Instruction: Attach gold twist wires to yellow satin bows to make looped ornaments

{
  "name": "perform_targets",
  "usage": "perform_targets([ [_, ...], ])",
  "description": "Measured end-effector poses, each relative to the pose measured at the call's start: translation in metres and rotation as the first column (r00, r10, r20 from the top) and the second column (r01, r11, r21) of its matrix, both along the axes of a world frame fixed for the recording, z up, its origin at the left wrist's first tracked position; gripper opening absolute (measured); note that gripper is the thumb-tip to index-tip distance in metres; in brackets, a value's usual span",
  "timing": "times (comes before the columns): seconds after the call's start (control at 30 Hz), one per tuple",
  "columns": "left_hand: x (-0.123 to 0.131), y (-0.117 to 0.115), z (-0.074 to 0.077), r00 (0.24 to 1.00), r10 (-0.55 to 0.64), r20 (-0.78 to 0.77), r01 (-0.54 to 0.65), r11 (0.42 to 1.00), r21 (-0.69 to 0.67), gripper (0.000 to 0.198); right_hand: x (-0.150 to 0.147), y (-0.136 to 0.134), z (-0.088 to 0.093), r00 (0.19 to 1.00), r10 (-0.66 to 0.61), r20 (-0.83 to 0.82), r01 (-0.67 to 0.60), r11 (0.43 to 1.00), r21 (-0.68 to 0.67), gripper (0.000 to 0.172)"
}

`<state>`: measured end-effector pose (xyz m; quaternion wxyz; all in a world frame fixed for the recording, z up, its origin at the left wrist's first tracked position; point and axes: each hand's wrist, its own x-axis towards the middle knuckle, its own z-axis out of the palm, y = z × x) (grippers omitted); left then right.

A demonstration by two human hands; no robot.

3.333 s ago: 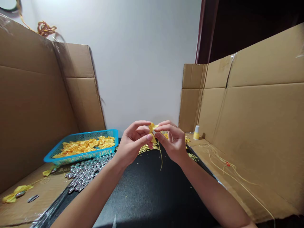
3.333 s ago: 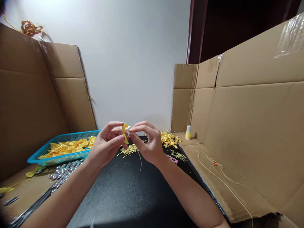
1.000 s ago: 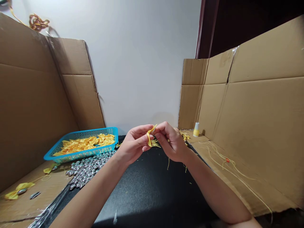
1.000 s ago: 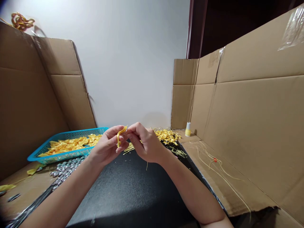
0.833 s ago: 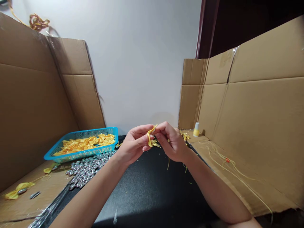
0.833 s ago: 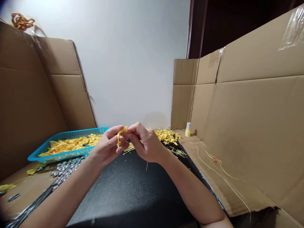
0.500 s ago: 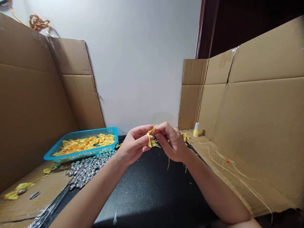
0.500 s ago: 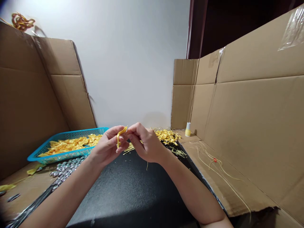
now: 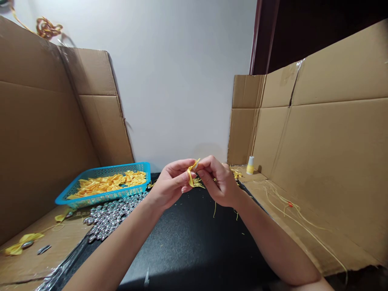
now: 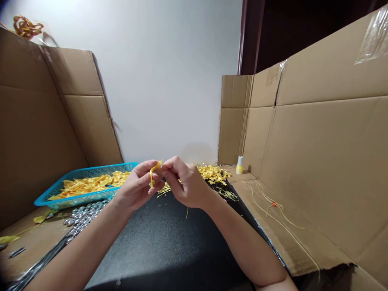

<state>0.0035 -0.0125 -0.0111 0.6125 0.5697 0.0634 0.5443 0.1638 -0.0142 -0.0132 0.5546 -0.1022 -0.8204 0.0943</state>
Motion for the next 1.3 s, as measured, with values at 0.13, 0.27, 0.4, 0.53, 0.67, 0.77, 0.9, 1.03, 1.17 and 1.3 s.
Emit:
perform_targets([
  [0.13,0.0,0.0001,-0.0005,1.0,0.009,0.002,-0.009,1.0,-0.006,0.022,-0.0005,0.0009,-0.0003,1.0,-0.017,0.005,0.017,1.0,-0.007,0.003],
  [0.27,0.0006,-0.0007,-0.0002,1.0,0.012,0.001,-0.012,1.0,0.001,0.022,-0.0004,0.0017,-0.0008,1.0,-0.015,0.004,0.015,1.0,-0.009,0.003],
  [0.4,0.0006,0.0003,-0.0005,1.0,0.022,-0.003,-0.022,1.0,-0.004,0.022,0.0002,-0.0007,0.0013,0.999,-0.031,0.007,0.031,0.999,0.016,0.004],
  [0.53,0.0003,0.0006,0.0003,0.999,0.036,-0.009,-0.036,0.999,0.001,0.021,0.0005,-0.0038,0.0039,0.999,-0.051,0.002,0.051,0.998,0.045,0.005],
  [0.67,0.0004,-0.0002,0.0011,0.999,0.034,-0.027,-0.033,0.999,0.02,0.02,0.0007,-0.0048,0.0041,0.998,-0.063,0.007,0.063,0.996,0.061,0.006],
  [0.77,0.0004,0.0002,0.0005,0.998,0.046,-0.04,-0.045,0.999,0.025,0.021,0.0005,-0.0042,0.0029,0.997,-0.073,0.01,0.072,0.996,0.049,0.005],
  [0.9,0.0001,0.0014,-0.0005,0.997,0.057,-0.057,-0.054,0.997,0.053,0.02,-0.0012,-0.0029,0.0004,0.997,-0.078,-0.007,0.079,0.997,0.019,0.005],
  [1.03,-0.0002,0.0017,-0.0012,0.997,0.049,-0.051,-0.046,0.997,0.057,0.02,-0.0037,-0.0024,-0.0019,0.998,-0.05,-0.037,0.049,0.999,-0.011,0.005],
  [1.17,-0.001,0.002,-0.0019,0.997,0.032,-0.066,-0.03,0.999,0.034,0.02,-0.0055,-0.003,-0.0032,0.998,-0.031,-0.057,0.03,0.999,-0.024,0.005],
  [1.3,-0.002,0.0024,-0.0017,0.997,0.037,-0.07,-0.035,0.999,0.026,0.02,-0.0069,-0.0014,-0.0056,0.998,0.004,-0.067,-0.01,0.996,-0.084,0.008],
])
